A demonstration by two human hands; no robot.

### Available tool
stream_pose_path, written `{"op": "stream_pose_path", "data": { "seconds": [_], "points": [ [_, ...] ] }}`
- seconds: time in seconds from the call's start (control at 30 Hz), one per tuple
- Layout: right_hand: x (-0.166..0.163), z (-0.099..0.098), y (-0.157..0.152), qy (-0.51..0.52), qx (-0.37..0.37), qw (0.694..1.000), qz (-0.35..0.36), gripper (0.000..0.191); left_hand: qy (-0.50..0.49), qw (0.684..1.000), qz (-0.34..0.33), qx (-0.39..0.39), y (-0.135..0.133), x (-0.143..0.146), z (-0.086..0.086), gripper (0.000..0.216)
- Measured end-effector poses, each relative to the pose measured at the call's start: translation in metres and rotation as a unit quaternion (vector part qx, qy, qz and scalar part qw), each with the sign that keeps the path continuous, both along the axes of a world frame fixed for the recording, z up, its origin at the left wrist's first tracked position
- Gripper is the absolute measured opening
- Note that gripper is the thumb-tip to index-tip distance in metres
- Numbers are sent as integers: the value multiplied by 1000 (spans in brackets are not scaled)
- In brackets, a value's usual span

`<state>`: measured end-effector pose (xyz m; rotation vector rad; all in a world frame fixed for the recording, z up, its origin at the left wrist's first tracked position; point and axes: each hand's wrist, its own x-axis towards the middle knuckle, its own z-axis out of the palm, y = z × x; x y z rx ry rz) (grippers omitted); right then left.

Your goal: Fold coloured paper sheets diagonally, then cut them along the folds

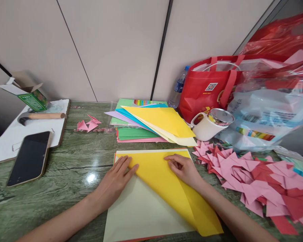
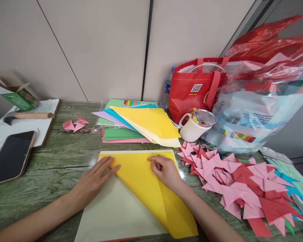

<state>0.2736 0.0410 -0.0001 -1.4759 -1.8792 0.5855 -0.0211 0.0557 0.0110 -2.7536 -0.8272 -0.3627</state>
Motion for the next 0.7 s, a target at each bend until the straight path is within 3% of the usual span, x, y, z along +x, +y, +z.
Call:
{"op": "stream_pose_path", "data": {
  "seconds": [0.27,0.7],
  "points": [
    [1,-2,-1,-4,16,1000,11,23,0,1000,1,10,-2,-3,-3,52],
    [0,2,-1,-14,65,997,33,29,-36,997,-13,-60,2,-4,-2,54]
  ]
}}
